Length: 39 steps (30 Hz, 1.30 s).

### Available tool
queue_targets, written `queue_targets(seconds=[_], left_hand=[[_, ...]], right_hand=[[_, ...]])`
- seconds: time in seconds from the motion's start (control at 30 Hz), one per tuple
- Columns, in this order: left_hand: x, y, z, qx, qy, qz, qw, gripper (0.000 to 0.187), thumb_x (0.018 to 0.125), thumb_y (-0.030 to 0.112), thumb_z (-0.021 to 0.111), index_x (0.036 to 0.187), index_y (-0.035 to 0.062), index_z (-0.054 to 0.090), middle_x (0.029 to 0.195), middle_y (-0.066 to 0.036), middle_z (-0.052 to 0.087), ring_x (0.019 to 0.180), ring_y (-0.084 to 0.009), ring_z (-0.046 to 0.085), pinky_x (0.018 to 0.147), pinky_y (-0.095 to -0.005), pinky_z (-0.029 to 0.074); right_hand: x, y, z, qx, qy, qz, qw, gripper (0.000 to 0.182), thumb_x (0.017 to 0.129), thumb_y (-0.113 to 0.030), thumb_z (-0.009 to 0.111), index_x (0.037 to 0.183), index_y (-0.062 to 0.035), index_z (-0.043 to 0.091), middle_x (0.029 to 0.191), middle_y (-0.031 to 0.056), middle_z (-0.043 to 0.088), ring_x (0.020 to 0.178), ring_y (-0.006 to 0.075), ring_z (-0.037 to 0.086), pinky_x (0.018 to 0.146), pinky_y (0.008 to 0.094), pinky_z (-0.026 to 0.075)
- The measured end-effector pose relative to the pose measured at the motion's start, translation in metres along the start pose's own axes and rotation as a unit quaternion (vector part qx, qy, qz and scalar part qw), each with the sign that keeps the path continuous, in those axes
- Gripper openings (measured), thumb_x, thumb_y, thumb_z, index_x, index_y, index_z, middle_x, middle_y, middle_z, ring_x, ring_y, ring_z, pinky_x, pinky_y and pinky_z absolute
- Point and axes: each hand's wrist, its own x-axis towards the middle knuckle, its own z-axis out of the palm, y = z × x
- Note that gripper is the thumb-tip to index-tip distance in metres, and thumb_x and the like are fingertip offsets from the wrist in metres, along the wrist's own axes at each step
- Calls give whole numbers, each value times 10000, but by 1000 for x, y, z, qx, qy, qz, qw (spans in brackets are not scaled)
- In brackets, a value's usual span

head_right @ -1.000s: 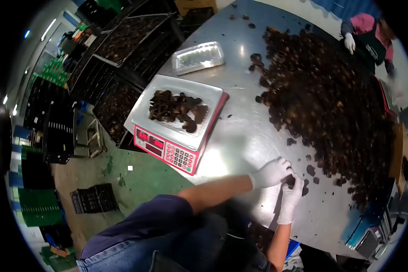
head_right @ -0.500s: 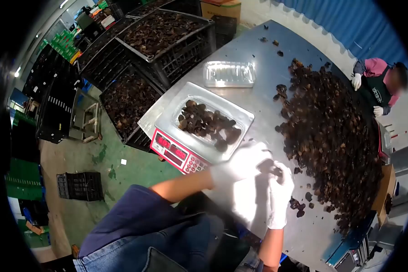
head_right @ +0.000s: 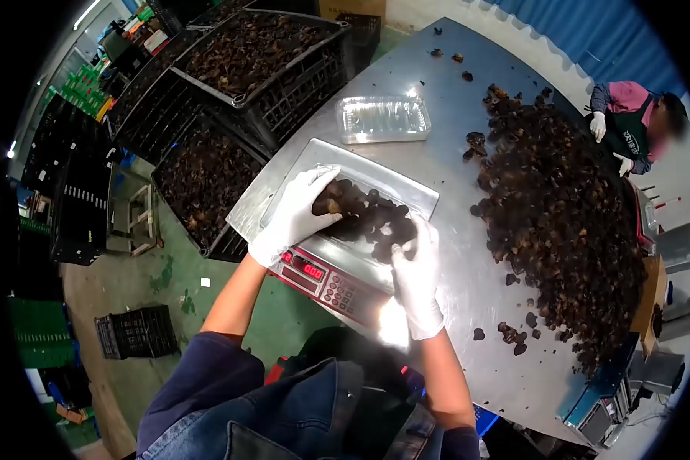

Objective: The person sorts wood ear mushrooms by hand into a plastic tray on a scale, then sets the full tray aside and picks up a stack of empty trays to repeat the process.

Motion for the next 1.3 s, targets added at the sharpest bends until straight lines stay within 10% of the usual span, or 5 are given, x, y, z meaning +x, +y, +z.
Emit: queue_targets(seconds=[0.17, 0.3, 0.8, 1.17, 1.3], left_hand=[[-1, -11, -3, -4, -11, 33, 999, 893, 624, 227, 870, 1397, 38, 465, 1362, -166, 500, 1275, -357, 447, 1094, -430, 336], [-2, -6, -3, -6, 14, 37, 999, 983, 570, 281, 909, 1406, 34, 455, 1393, -198, 468, 1297, -371, 431, 1107, -438, 326], [-13, -52, -38, -153, 180, -178, 955, 313, 955, 151, 607, 1246, 37, 609, 1177, -47, 628, 1043, -114, 563, 950, -269, 439], [25, -10, -19, -54, 39, -17, 998, 369, 803, 197, 741, 1143, 64, 687, 1198, -104, 621, 1146, -254, 568, 1003, -370, 454], [19, 13, -31, -5, -75, 67, 995, 881, 598, 287, 881, 1383, 105, 525, 1408, -198, 442, 1326, -356, 372, 1090, -414, 358]], right_hand=[[3, 6, -6, -188, 51, -116, 974, 479, 867, -128, 575, 1338, -60, 522, 1303, 162, 534, 1224, 342, 470, 1071, 449, 313], [15, 1, 15, -245, -5, -137, 960, 542, 914, -205, 550, 1422, -49, 448, 1480, 175, 429, 1412, 308, 347, 1136, 466, 235], [-3, 34, -31, -43, 104, -40, 993, 383, 1000, -112, 478, 1364, 6, 490, 1365, 181, 523, 1291, 306, 474, 1106, 387, 338], [-14, 40, -35, -44, 103, -1, 994, 335, 989, -76, 507, 1315, -1, 529, 1318, 168, 545, 1261, 298, 496, 1084, 367, 358], [-21, 47, -37, -56, 107, -13, 993, 328, 976, -66, 520, 1296, 0, 543, 1328, 168, 540, 1262, 295, 496, 1085, 369, 359]])
